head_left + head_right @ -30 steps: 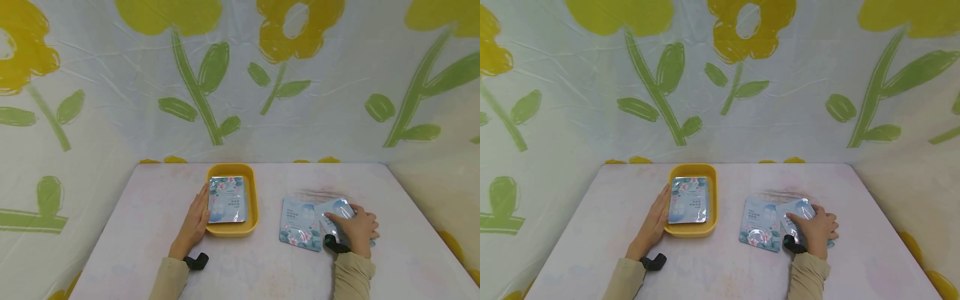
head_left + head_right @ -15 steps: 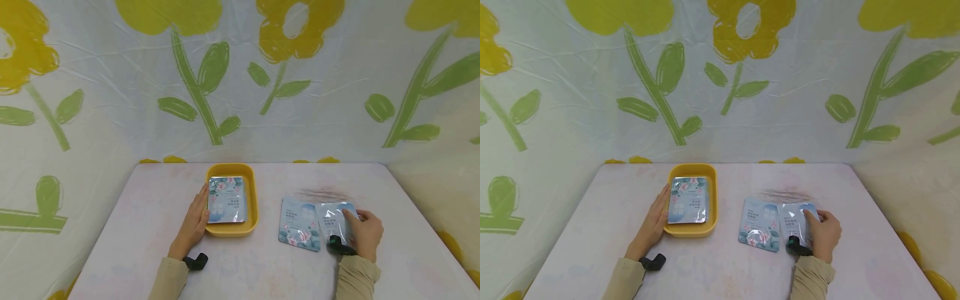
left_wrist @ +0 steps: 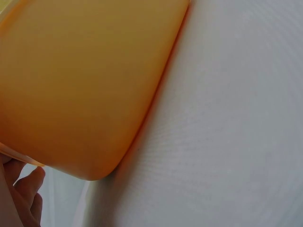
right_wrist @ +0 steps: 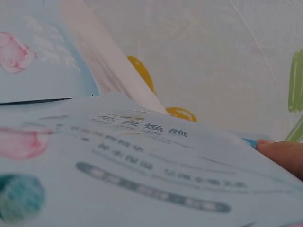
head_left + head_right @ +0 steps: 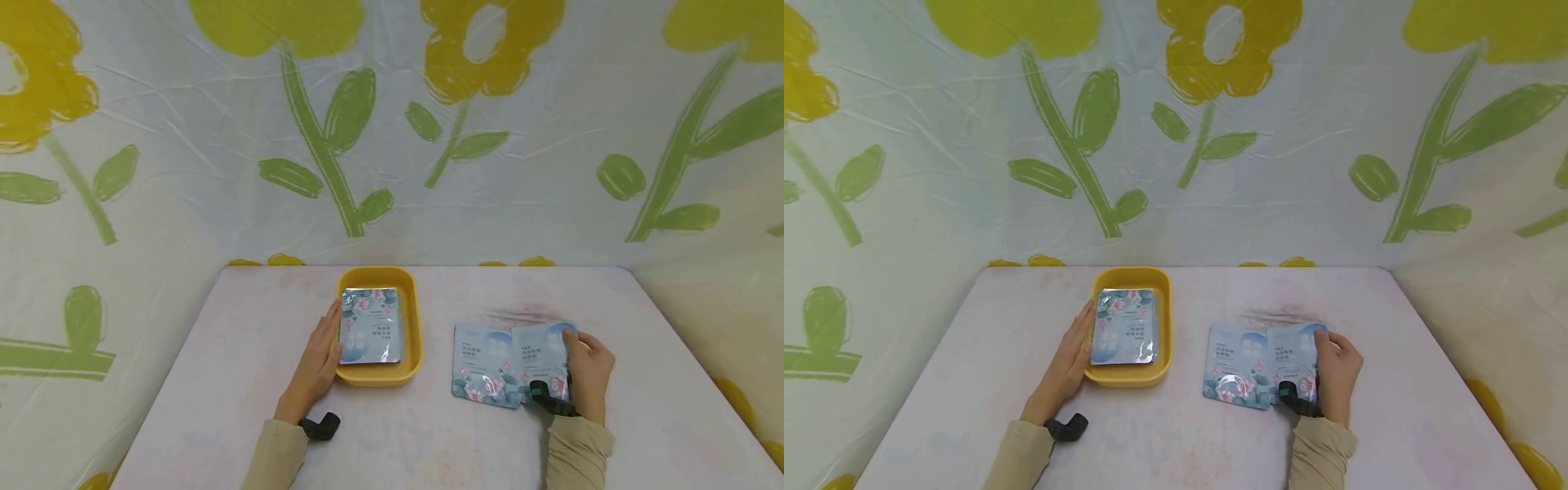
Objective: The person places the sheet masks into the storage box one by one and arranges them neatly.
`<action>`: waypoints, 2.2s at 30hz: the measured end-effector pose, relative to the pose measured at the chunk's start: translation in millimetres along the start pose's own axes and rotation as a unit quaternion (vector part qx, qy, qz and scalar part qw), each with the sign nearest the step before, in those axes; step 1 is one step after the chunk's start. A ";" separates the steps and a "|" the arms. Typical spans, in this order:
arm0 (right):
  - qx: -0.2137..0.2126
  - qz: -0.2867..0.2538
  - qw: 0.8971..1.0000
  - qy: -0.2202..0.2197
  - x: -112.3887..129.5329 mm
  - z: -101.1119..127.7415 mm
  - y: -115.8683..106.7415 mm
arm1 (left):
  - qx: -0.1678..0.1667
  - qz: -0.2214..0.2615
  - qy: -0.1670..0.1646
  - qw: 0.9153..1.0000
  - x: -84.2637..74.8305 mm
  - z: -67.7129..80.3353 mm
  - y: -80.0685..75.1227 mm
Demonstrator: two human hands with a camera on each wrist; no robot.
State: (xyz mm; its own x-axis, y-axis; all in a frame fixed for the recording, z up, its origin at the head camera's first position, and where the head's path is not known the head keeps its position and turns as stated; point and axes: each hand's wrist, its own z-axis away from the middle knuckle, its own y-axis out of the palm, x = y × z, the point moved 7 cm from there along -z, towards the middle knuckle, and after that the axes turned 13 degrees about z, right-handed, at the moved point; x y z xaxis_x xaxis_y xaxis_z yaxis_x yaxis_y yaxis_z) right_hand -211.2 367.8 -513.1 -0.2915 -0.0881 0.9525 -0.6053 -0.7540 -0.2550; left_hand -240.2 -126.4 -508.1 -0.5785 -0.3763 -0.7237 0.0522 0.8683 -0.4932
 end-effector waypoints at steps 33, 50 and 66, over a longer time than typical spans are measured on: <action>0.089 -0.243 0.965 0.034 20.3 12.8 31.3 | 0.000 -0.001 0.004 1.000 -3.9 -0.4 -0.8; 0.261 -0.225 0.939 -0.009 45.2 50.3 108.8 | 0.001 0.001 0.000 1.000 -2.4 -0.5 0.3; 0.347 -0.165 0.923 0.009 100.1 94.2 175.4 | -0.002 -0.008 0.012 1.000 -5.7 -1.0 -1.2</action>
State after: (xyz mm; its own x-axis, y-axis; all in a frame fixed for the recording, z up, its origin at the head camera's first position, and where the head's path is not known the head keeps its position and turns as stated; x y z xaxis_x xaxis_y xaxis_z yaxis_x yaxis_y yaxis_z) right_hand -276.8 165.4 -446.8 -0.1912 0.2277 0.9548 -0.0454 -0.9737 0.2232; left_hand -237.8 -124.9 -502.9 -0.5989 -0.3829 -0.7034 0.0390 0.8633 -0.5031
